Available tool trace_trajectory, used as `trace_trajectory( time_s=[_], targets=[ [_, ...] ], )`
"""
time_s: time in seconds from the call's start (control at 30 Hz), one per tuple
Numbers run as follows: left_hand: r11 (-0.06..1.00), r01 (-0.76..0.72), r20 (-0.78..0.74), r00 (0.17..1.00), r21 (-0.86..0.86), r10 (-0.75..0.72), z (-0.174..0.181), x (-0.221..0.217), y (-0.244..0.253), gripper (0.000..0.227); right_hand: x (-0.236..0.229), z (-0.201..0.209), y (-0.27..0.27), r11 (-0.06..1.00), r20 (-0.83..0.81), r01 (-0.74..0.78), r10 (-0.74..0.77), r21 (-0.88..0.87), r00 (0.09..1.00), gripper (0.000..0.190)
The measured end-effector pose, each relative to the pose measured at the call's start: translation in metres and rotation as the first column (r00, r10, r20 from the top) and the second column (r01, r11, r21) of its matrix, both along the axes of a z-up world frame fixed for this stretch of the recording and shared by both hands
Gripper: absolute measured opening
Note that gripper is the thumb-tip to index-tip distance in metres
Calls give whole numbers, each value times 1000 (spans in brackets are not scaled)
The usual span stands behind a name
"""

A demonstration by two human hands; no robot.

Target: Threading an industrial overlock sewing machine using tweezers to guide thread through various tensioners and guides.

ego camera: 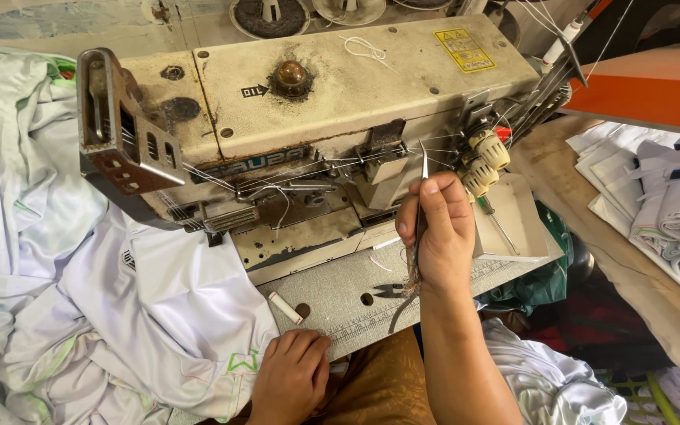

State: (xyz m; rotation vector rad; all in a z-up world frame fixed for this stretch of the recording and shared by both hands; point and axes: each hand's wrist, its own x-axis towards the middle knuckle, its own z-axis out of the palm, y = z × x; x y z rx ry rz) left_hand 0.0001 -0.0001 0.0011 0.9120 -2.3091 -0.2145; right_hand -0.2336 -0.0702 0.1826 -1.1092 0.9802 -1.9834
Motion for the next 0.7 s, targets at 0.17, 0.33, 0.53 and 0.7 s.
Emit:
trace_trajectory(
  time_s=[0.17, 0.33, 0.53, 0.7],
  targets=[
    [1000, -3, -12, 1000, -3, 3, 0, 0, -1, 23, 3, 2, -2, 1000, 25, 11, -12, 28, 1000, 17],
    [1000, 10, -7, 1000, 17, -10, 0, 1, 0, 23, 8, 3, -2, 999, 33, 26, -27, 34, 999, 19],
    [1000, 22, -19, 1000, 12, -22, 0, 2, 0, 24, 9, 0, -2, 1000, 70, 2, 0, -21, 998, 17],
    [1000, 24, -33, 999, -14, -25, -3, 2, 0, 23, 10, 4, 0, 999, 73, -10, 13, -44, 997, 16]
  ],
)
